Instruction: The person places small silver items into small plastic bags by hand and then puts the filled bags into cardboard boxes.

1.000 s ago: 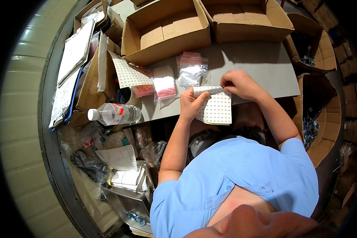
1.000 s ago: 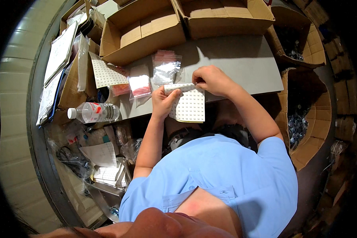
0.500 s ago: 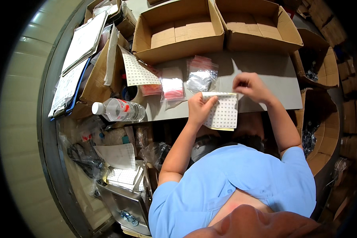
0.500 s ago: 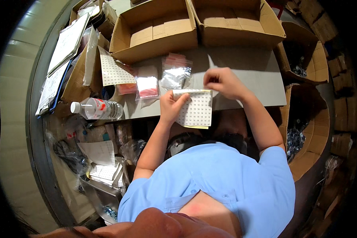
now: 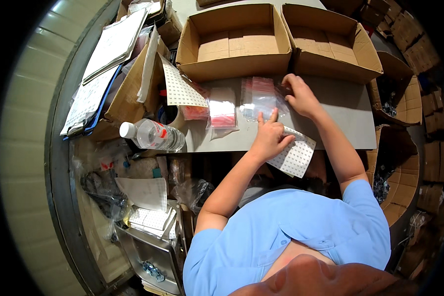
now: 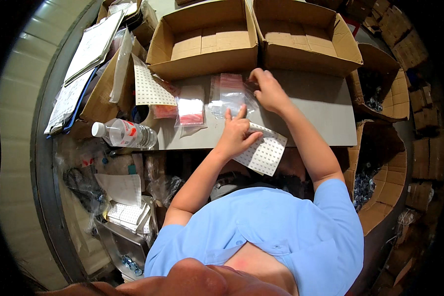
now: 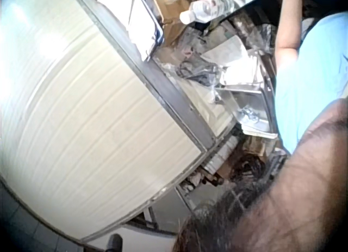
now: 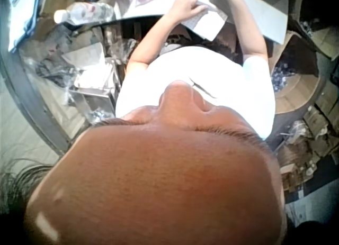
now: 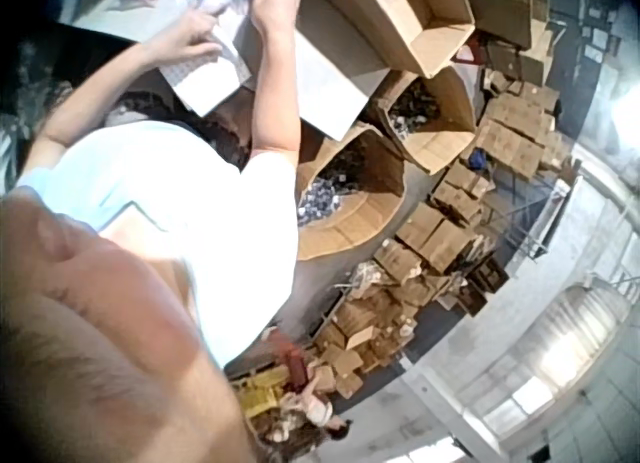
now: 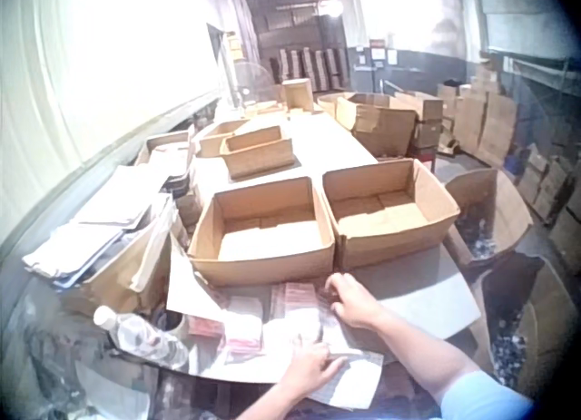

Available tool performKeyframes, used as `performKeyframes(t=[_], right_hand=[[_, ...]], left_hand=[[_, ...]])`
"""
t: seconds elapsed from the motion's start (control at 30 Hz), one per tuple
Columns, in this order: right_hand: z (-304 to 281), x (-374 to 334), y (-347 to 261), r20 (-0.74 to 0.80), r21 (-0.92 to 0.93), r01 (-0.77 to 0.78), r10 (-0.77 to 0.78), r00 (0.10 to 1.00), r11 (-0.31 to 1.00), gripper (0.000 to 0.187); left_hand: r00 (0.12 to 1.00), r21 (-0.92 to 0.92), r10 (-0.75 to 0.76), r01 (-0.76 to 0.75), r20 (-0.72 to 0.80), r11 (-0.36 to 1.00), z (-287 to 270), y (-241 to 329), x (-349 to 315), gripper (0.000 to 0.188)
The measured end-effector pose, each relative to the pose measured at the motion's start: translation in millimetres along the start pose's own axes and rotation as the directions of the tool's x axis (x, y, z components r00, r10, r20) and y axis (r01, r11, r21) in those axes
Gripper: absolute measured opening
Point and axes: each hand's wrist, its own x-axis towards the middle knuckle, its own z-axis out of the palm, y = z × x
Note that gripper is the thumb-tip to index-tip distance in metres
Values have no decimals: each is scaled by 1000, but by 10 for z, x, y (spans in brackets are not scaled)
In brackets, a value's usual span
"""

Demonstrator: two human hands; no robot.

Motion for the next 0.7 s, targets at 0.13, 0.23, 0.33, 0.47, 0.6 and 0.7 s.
performKeyframes(t=[0.13,0.23,0.33,0.47,0.6,0.7], right_hand=[[-322,-34,-14,-15,66,-124,125,992,990,37],[-355,-57,24,-3,49,-73,73,997,996,37],[-290,-81,88,56,0,-71,71,996,997,38],[-215,-112,54,78,-103,-71,79,994,992,39],[-297,-79,27,-10,-262,-283,291,957,922,49],[-472,-49,232,-36,-353,-405,420,907,844,58]], left_hand=[[998,-53,11,-7,65,999,109,64,100,41],[997,-34,22,-20,73,999,154,109,168,41],[998,-13,53,-53,40,999,200,111,144,41],[998,-5,58,-58,2,998,193,128,106,39],[997,4,76,-76,-17,997,199,123,83,35],[993,-3,110,-110,-32,994,205,133,77,31]])
